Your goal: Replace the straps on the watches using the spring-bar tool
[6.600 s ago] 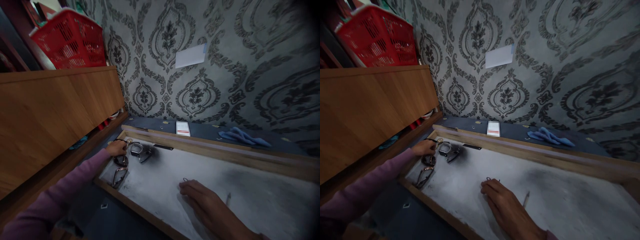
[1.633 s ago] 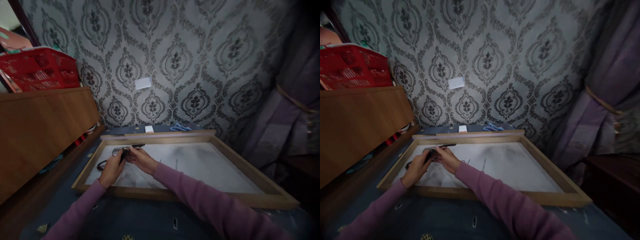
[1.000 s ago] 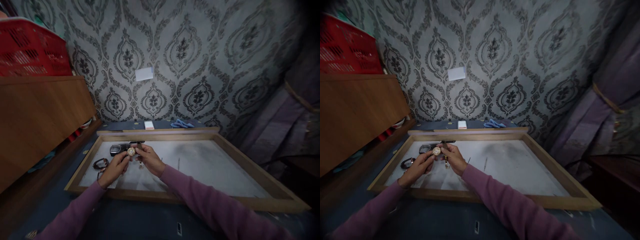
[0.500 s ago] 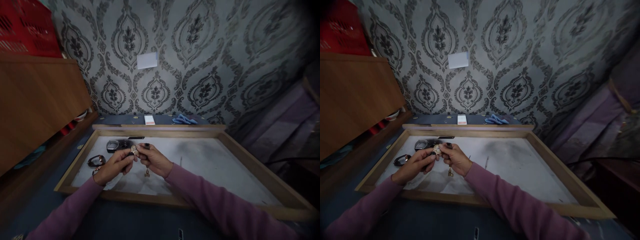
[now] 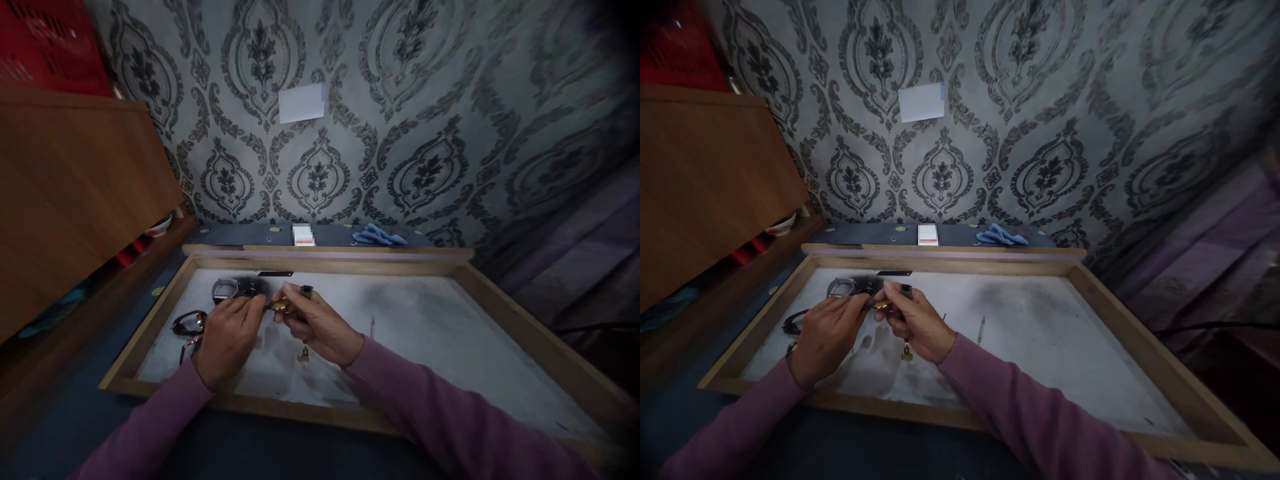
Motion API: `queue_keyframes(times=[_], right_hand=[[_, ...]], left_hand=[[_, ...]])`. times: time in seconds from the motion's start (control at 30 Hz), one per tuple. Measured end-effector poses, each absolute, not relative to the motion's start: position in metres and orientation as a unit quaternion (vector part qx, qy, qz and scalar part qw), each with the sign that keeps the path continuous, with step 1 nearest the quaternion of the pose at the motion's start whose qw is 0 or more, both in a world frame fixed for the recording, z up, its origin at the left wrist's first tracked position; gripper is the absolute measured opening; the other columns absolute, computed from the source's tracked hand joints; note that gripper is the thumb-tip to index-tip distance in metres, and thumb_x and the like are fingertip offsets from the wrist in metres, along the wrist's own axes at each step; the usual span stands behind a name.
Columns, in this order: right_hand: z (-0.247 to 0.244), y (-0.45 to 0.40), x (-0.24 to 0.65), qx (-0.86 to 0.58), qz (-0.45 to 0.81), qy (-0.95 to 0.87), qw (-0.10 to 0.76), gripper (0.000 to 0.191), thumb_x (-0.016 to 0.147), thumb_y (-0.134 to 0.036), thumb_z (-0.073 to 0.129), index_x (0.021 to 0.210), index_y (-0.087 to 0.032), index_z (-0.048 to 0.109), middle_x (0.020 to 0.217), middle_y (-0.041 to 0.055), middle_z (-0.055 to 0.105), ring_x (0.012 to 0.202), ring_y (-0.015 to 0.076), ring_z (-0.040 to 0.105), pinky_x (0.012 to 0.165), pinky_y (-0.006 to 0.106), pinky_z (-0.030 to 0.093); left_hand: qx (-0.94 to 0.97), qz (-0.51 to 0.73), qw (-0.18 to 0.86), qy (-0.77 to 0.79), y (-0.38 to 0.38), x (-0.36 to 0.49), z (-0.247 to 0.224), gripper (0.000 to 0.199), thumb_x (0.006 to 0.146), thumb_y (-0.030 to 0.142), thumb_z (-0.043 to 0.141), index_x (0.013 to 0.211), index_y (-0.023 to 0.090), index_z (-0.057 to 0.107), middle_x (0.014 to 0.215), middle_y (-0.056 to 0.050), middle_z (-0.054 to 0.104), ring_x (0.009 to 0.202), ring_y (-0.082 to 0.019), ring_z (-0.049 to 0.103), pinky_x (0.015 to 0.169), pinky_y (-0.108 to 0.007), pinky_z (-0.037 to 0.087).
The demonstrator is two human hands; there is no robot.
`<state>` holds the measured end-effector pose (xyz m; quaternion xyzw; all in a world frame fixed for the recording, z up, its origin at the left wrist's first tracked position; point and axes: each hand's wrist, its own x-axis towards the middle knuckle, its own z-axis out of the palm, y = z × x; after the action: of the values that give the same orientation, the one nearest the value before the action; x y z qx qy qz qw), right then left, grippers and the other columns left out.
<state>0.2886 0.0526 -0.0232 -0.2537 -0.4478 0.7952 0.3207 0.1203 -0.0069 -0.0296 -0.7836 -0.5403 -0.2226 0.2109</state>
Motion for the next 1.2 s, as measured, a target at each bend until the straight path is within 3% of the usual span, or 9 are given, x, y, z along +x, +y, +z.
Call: queue_keyframes(times=[0.1, 0.37, 0.63, 0.8, 0.97, 1.07, 1.2], right_hand=[[-0.022, 0.050, 0.289, -0.252, 0.778, -0.469, 0.332, 0.037, 0.069, -0.042, 0.078, 0.082, -0.017, 0.054, 0.064, -0.0024, 0.063, 0.040, 0.0013, 0.022, 0.039, 0.019, 0.007], [-0.026, 0.049, 0.289, -0.259, 0.737, -0.490, 0.387, 0.040, 0.070, -0.040, 0.078, 0.095, -0.020, 0.054, 0.071, -0.0018, 0.064, 0.045, 0.0036, 0.025, 0.043, 0.020, 0.011], [-0.027, 0.047, 0.288, -0.258, 0.723, -0.506, 0.393, 0.043, 0.069, -0.042, 0.080, 0.098, -0.018, 0.059, 0.065, -0.0066, 0.048, 0.046, 0.0026, 0.022, 0.043, 0.021, 0.010], [-0.027, 0.047, 0.288, -0.257, 0.719, -0.514, 0.390, 0.042, 0.069, -0.043, 0.079, 0.096, -0.018, 0.061, 0.063, -0.0075, 0.044, 0.046, 0.0030, 0.021, 0.042, 0.021, 0.010], [-0.027, 0.048, 0.289, -0.241, 0.702, -0.555, 0.377, 0.037, 0.073, -0.044, 0.075, 0.095, -0.017, 0.061, 0.068, -0.0037, 0.056, 0.044, 0.0031, 0.024, 0.042, 0.021, 0.014], [-0.027, 0.047, 0.289, -0.229, 0.675, -0.593, 0.374, 0.033, 0.077, -0.044, 0.072, 0.093, -0.017, 0.060, 0.071, -0.0009, 0.061, 0.049, 0.0059, 0.038, 0.046, 0.021, 0.026], [-0.032, 0.048, 0.287, -0.211, 0.637, -0.637, 0.380, 0.029, 0.079, -0.043, 0.070, 0.089, -0.018, 0.058, 0.073, 0.0001, 0.063, 0.068, 0.0127, 0.057, 0.067, 0.027, 0.043]], left_hand=[[-0.775, -0.265, 0.212, -0.533, -0.008, 0.121, -0.029, 0.018, 0.097, 0.017, 0.041, 0.099, 0.016, 0.059, 0.076, -0.006, 0.069, 0.068, -0.022, 0.063, 0.064, -0.031, 0.042], [-0.734, -0.341, -0.110, -0.577, -0.014, 0.120, -0.017, 0.009, 0.093, 0.022, 0.050, 0.094, 0.021, 0.059, 0.086, -0.001, 0.066, 0.079, -0.017, 0.062, 0.071, -0.026, 0.044], [-0.694, -0.397, -0.250, -0.547, -0.016, 0.116, -0.009, 0.015, 0.091, 0.030, 0.054, 0.098, 0.018, 0.060, 0.089, -0.002, 0.062, 0.083, -0.017, 0.056, 0.074, -0.027, 0.042], [-0.678, -0.428, -0.307, -0.513, -0.015, 0.116, -0.008, 0.020, 0.092, 0.033, 0.054, 0.100, 0.017, 0.062, 0.087, -0.002, 0.061, 0.079, -0.016, 0.056, 0.072, -0.026, 0.043], [-0.701, -0.404, -0.274, -0.520, -0.015, 0.117, -0.007, 0.015, 0.091, 0.028, 0.054, 0.094, 0.017, 0.064, 0.083, -0.001, 0.061, 0.075, -0.015, 0.054, 0.068, -0.025, 0.040], [-0.713, -0.376, -0.263, -0.530, -0.015, 0.115, -0.007, 0.018, 0.092, 0.030, 0.052, 0.092, 0.016, 0.064, 0.083, -0.001, 0.062, 0.074, -0.015, 0.054, 0.067, -0.025, 0.039], [-0.708, -0.367, -0.270, -0.540, -0.014, 0.114, -0.011, 0.024, 0.093, 0.034, 0.050, 0.089, 0.017, 0.066, 0.080, 0.000, 0.064, 0.072, -0.015, 0.055, 0.065, -0.024, 0.038]])
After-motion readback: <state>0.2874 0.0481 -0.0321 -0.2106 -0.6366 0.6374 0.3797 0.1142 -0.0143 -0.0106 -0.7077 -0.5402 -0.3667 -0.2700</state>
